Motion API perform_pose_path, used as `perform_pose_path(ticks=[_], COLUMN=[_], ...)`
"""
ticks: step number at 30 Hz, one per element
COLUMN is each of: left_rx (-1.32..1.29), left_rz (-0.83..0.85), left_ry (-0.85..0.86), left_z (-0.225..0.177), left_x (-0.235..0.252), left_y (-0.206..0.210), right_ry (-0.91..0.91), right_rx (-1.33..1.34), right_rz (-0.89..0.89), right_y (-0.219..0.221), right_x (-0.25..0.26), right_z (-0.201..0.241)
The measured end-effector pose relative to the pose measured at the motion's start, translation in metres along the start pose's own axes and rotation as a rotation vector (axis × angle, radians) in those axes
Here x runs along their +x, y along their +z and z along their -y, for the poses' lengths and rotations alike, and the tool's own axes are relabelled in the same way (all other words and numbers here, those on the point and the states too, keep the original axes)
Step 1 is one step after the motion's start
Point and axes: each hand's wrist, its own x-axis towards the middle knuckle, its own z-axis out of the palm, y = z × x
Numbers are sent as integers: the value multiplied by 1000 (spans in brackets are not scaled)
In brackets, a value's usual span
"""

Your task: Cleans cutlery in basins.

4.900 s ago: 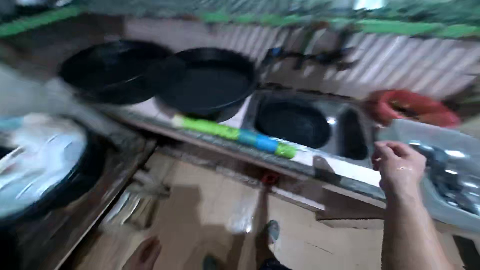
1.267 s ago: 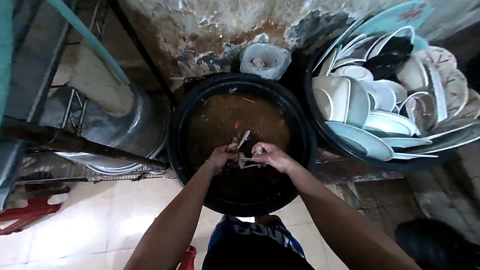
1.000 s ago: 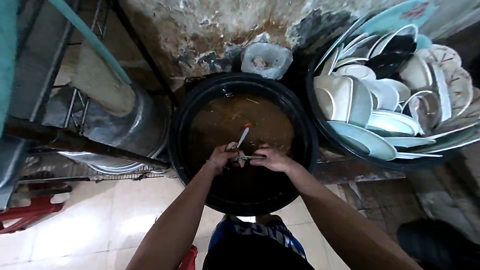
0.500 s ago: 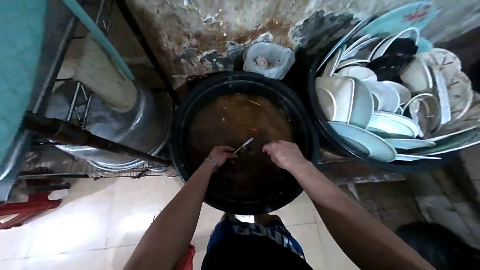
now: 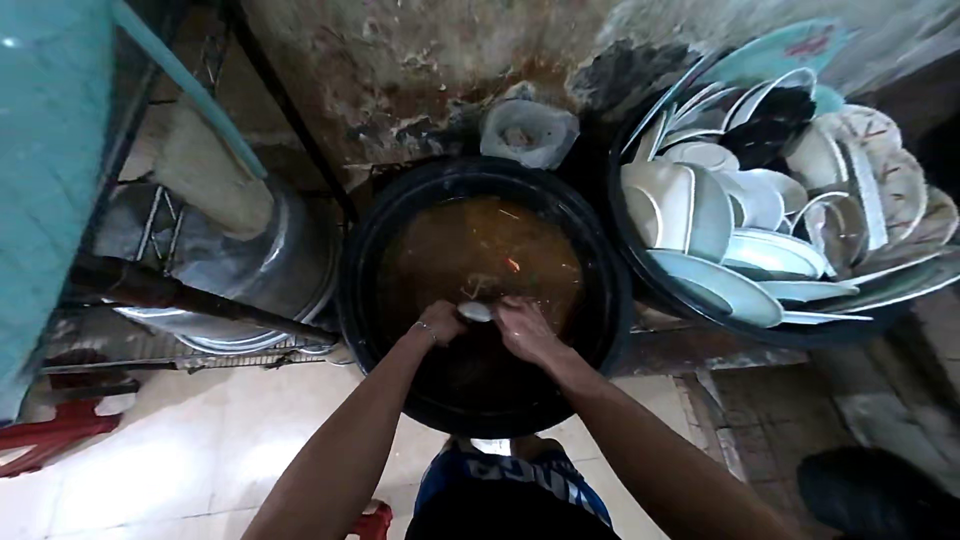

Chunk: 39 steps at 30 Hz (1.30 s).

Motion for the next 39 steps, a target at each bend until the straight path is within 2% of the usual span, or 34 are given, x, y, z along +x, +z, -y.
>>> perform_pose_path(ticks=[2,4,7,9,11,13,16,18,21,23,26,28,31,33,34,36,39], left_rx=[-57,45,305,381,358,310,238,206,293,311,378,383,408,294,270,221,352], left_rz=[-9,11,9,-100,-277,-398,-398,-336,-146,-128,-188,-199,-137,-150,-192,-153,-76], left_ry=[104,191,162,53,-68,-145,-158,-131,-195,-211,-32,-8,-31,-72,-31,-20,64], left_z=[-13,-19,-12,4,14,20,23,13,-44,-86,-119,-136,-145,-151,-152,-152,-130], left_x=[-9,-8,-1,5,9,21,62,90,109,111,139,152,148,142,140,133,115], left_y=[-10,-22,-39,-50,-60,-72,-77,-67,-44,-30,-11,9,46,71,82,92,100], right_ry=[-32,-17,63,225,373,429,444,480,539,563,563,544,530,520,517,512,470], right_rx=[128,169,14,58,276,543,824,1051,1399,1483,1522,1510,1562,1601,1610,1600,1595], right_rz=[210,289,255,226,173,137,15,-76,-241,-279,-309,-338,-371,-393,-403,-410,-447], right_y=[-14,-20,-29,-42,-52,-56,-47,-33,-17,-9,-10,-15,-15,-16,-16,-16,-17], right_x=[5,12,9,4,-3,-13,-30,-38,-49,-58,-68,-70,-71,-69,-68,-67,-68], right_z=[16,14,-1,-12,-21,-24,-26,-30,-29,-29,-29,-34,-40,-44,-45,-47,-46])
